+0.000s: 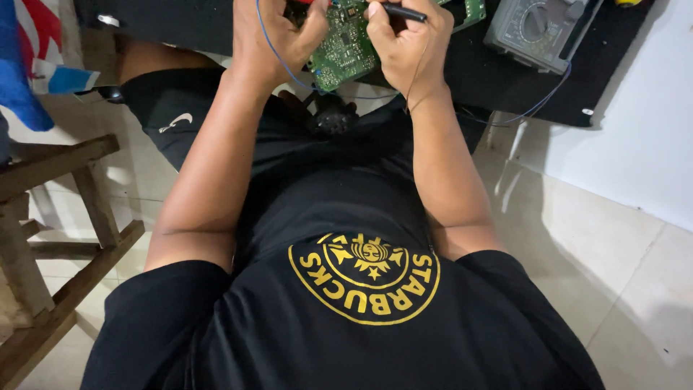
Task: Using a multimeter to test components on a circuit board for diagnostics
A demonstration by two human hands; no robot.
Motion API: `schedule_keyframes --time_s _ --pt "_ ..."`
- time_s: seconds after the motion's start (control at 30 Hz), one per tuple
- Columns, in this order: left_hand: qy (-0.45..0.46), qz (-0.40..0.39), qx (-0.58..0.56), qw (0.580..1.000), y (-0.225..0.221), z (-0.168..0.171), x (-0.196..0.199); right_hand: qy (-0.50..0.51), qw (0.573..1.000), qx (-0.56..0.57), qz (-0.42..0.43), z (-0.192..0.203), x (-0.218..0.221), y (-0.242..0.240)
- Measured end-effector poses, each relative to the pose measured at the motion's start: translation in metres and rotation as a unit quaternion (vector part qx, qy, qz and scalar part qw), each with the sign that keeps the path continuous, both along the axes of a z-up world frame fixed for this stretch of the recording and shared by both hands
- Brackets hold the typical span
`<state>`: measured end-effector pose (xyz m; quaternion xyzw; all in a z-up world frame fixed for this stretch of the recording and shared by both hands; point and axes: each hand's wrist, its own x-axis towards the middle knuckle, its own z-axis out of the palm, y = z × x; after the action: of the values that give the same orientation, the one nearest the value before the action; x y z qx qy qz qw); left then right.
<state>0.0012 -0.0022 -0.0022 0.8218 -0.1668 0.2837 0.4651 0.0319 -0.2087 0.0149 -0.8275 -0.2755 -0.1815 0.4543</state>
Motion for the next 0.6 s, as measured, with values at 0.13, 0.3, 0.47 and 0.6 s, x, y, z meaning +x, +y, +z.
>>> schedule_keyframes --time_s 0.13,0.3,0.47,0.6 --pt "0.012 0.002 -0.004 1.000 -0.0002 0.0022 0.0001 -0.002 1.000 0.009 0.007 0.0015 -0.0002 0.0007" --pt "0.014 0.009 -0.009 1.000 0.0006 0.0005 0.0000 0.027 0.999 0.030 0.004 0.0015 -0.0010 0.0021" --pt "0.009 0.003 -0.004 1.000 0.0003 0.0000 -0.0002 0.010 1.000 -0.001 0.000 0.0021 -0.0009 0.0000" --pt "0.015 0.015 0.013 1.000 0.0007 -0.0045 -0.0011 -0.007 1.000 -0.019 -0.005 0.0000 -0.0003 -0.0012"
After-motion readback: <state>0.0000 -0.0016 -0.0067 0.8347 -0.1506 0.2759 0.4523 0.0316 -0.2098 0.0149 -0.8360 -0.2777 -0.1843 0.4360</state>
